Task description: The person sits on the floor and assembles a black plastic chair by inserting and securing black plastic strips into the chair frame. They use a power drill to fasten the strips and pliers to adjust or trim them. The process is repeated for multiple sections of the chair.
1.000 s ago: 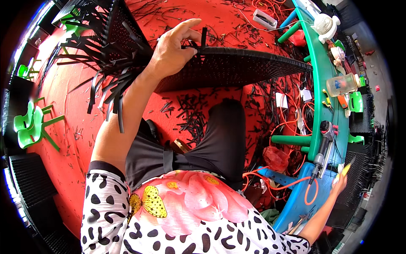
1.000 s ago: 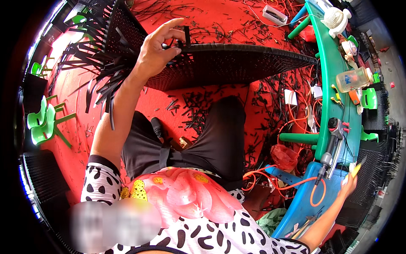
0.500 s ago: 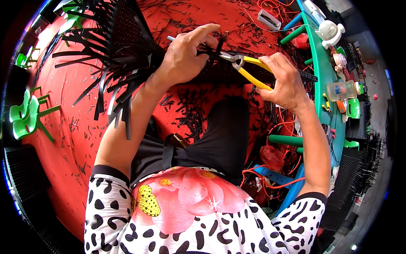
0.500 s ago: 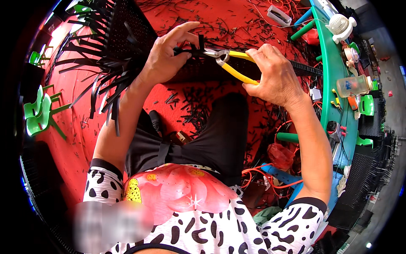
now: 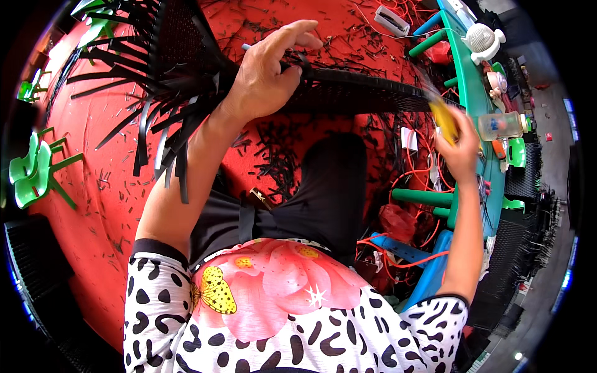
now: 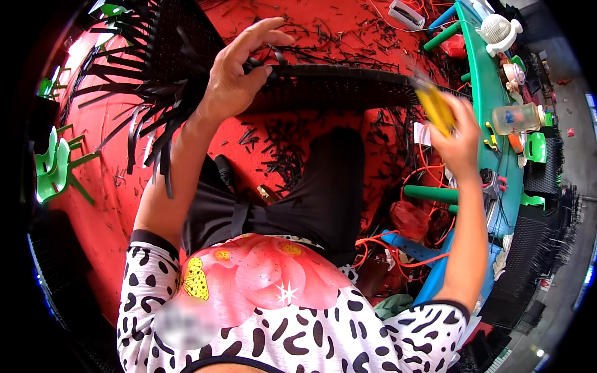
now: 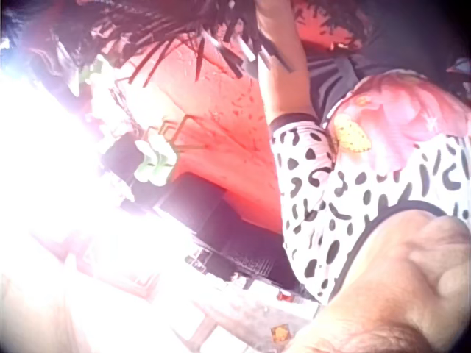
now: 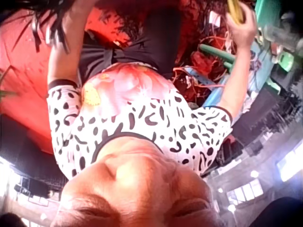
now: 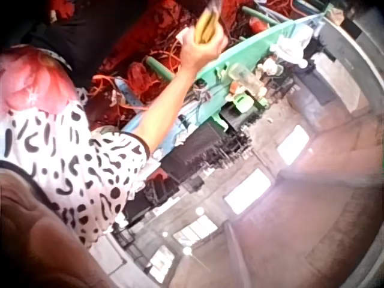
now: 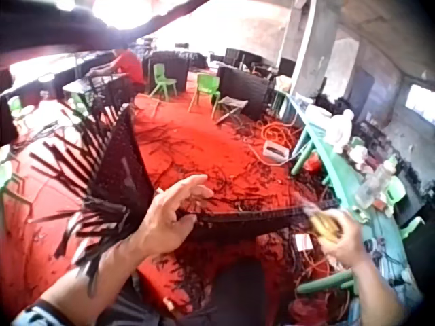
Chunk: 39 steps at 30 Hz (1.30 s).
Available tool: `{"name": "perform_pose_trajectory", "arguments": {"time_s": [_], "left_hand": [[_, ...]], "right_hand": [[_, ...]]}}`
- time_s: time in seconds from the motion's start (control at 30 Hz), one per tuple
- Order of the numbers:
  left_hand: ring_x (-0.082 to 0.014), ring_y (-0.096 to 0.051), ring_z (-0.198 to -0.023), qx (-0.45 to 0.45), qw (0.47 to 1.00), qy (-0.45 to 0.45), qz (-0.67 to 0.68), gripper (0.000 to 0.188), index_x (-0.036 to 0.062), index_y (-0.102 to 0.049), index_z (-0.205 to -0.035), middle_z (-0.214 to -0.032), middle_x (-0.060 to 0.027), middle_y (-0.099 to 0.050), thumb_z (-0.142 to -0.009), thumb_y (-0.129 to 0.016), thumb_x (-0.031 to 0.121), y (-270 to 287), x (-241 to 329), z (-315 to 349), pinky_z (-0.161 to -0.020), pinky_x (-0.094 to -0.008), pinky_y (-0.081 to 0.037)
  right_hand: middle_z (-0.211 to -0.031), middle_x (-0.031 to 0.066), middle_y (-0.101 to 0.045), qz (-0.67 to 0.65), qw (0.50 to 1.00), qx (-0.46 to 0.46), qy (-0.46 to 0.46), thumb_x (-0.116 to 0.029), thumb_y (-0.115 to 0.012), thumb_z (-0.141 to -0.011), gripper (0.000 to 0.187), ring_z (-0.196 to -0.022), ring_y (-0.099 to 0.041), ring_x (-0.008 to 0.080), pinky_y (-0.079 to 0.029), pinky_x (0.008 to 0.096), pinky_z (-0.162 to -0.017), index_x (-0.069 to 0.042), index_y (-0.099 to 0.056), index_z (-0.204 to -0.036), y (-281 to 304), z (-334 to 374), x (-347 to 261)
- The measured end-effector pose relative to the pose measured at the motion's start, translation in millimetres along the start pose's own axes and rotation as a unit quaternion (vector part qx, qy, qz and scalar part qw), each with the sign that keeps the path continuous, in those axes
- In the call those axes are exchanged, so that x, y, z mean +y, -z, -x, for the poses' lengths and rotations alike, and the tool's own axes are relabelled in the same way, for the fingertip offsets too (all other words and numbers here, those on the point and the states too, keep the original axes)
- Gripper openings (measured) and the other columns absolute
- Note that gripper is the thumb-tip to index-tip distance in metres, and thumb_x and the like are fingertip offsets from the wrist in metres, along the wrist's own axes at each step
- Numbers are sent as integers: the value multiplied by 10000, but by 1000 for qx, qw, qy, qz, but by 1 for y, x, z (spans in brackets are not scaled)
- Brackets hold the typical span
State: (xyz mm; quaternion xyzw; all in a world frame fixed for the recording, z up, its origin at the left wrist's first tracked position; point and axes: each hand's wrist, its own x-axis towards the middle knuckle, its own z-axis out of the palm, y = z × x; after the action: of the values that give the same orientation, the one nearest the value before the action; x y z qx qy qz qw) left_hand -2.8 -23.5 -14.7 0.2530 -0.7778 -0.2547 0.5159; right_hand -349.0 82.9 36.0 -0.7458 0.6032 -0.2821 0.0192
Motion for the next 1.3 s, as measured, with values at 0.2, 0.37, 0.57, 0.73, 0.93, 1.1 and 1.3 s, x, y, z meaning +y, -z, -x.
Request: {"name": "perform_pose_trajectory", "arguments": {"time_s": [0.2, 0.37, 0.57, 0.73, 0.93, 1.1, 1.3], "left_hand": [[-200, -609, -1004, 77, 995, -2, 65, 473, 15, -500, -1226, -1072, -97, -646, -756, -551, -8, 0, -5, 1, -878, -311, -471], [-187, -608, -982, 83, 986, 50, 133, 384, -1, -514, -1205, -1049, -103, -650, -835, -574, 85, -5, -2, 1, -859, -309, -475], [-53, -505, -798, 66, 994, 33, 83, 384, 32, -481, -1279, -1112, -51, -617, -896, -510, 33, -8, -7, 5, -725, -203, -441], [-162, -587, -883, 80, 993, -43, -78, 430, 42, -488, -1266, -1135, -63, -613, -844, -566, 38, -5, -3, 13, -767, -254, -458], [-223, -601, -835, 130, 988, -30, -84, 256, 9, -583, -966, -921, -95, -609, -722, -560, -66, -14, 7, 16, -720, -310, -481], [-323, -538, -752, 111, 982, -55, -140, 170, 25, -512, -785, -776, -117, -533, -643, -598, -16, -15, 12, 23, -641, -381, -447], [-283, -579, -733, 105, 982, -77, -134, 181, 17, -531, -783, -788, -118, -561, -653, -602, -87, -9, 12, 25, -646, -331, -472]], "right_hand": [[-1094, 225, -591, 366, 791, -11, -490, -369, -627, -785, 532, -986, -563, 388, -437, 428, -871, 19, -558, -1142, 138, 275, 138], [-1200, 270, -548, 367, 572, -221, -699, -501, -645, -750, 750, -1130, -518, 409, -401, 463, -952, 37, -499, -1251, 177, 414, 111], [-1061, 208, -612, 318, 870, -105, -363, -232, -642, -820, 465, -981, -598, 345, -460, 400, -846, 33, -536, -1187, 107, 235, 99], [-967, 135, -638, -122, 992, -21, -28, -171, -679, -803, 295, -905, -624, 242, -479, 327, -794, 4, -619, -1033, -48, -14, -88], [-797, 132, -662, -38, 988, -152, 1, -252, -671, -762, 266, -742, -633, 282, -508, 395, -687, -10, -651, -871, -144, -90, -134], [-777, 127, -663, -250, 957, -146, -27, -171, -666, -738, 226, -724, -645, 231, -505, 328, -671, -9, -642, -895, -135, -84, -125], [-739, 98, -643, -210, 975, -72, -3, -121, -703, -717, 353, -695, -629, 208, -504, 309, -663, 1, -578, -1023, -142, -72, -133]]}}
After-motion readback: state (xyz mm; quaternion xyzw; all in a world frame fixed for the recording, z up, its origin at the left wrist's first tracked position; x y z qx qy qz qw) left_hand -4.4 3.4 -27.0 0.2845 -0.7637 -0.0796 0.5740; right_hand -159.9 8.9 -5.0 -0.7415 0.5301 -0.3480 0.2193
